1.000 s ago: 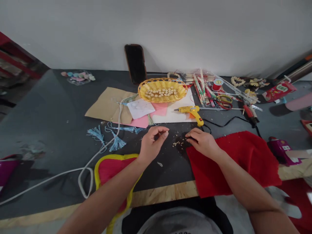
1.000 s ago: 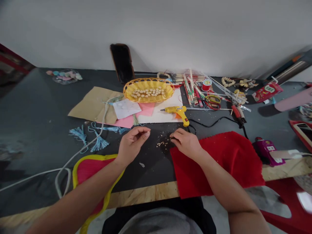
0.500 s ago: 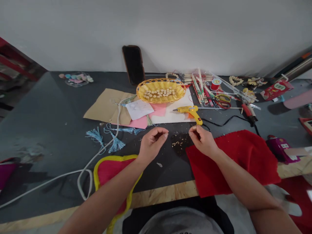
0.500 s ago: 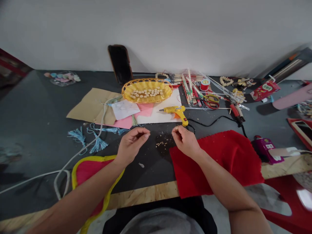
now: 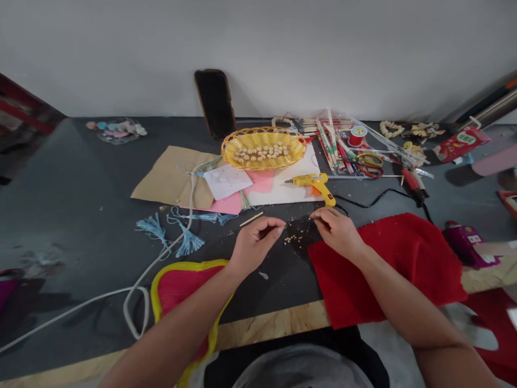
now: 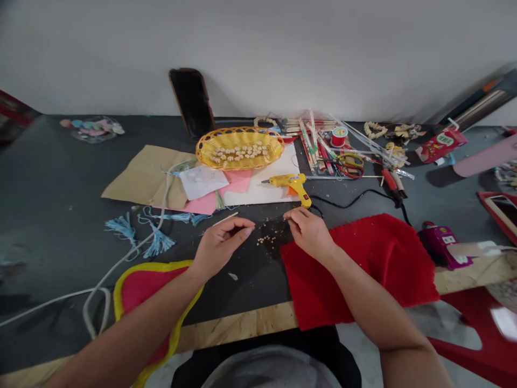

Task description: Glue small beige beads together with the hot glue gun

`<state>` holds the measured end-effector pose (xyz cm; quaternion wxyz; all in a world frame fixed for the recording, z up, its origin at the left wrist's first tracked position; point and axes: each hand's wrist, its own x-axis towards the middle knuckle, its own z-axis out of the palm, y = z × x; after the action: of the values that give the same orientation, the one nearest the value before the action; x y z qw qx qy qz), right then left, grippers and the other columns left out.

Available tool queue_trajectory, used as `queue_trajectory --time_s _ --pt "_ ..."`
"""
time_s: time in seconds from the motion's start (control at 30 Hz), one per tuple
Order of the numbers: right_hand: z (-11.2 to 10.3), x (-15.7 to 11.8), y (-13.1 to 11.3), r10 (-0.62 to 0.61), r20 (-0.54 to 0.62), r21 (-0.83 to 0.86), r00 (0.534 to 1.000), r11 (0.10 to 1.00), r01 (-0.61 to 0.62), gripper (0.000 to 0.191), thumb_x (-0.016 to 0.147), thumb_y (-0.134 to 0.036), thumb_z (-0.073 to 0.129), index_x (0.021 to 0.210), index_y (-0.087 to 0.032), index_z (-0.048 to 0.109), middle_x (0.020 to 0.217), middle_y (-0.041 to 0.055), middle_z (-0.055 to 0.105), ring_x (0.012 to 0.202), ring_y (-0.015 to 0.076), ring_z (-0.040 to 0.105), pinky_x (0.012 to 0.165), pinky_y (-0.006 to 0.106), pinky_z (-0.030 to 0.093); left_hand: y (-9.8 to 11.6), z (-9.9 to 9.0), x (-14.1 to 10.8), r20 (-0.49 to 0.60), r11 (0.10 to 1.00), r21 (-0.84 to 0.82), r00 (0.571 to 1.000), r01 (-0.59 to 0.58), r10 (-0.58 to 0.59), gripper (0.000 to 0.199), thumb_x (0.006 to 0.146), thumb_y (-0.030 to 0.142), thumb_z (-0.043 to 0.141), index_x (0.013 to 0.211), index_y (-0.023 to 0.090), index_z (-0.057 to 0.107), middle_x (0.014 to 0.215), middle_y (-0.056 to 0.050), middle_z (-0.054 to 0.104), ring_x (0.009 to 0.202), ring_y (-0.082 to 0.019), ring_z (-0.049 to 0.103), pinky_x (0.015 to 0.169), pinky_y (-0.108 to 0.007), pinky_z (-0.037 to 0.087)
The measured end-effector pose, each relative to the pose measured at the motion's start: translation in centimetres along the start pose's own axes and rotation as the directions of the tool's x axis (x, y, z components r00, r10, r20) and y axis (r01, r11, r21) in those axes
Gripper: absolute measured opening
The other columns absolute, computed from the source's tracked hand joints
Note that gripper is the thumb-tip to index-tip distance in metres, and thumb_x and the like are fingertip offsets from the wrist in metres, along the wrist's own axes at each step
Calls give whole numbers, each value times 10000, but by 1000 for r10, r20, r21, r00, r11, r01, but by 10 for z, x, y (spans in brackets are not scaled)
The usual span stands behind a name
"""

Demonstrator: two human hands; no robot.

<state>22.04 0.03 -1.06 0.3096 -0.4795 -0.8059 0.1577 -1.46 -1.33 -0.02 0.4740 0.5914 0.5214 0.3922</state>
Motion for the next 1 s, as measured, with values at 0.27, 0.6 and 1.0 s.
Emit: queue_trajectory --time_s 0.27,0.6,1.0 --pt "-8 0 -18 93 -152 142 984 987 -72 116 904 -147 514 955 -207 599 906 60 676 853 167 654 758 279 548 8 4 -7 119 987 -140 991 77 -60 138 812 274 651 864 167 721 834 -48 745 741 -153 652 667 -235 490" --pt "11 -8 -39 -59 41 369 997 929 40 96 880 -129 578 938 -183 631 839 58 670 773 132 651 697 229 542 4 8 -7 181 980 -163 980 114 -84 138 807 262 655 887 168 718 834 -40 740 772 -157 667 703 -238 504" --pt "15 -7 -41 -18 69 379 997 925 -10 43 891 -202 593 862 -200 624 780 36 658 726 138 637 671 245 532 5 10 -13 146 947 186 961 -261 236 120 839 133 581 856 181 689 792 -23 728 730 -134 668 702 -232 515"
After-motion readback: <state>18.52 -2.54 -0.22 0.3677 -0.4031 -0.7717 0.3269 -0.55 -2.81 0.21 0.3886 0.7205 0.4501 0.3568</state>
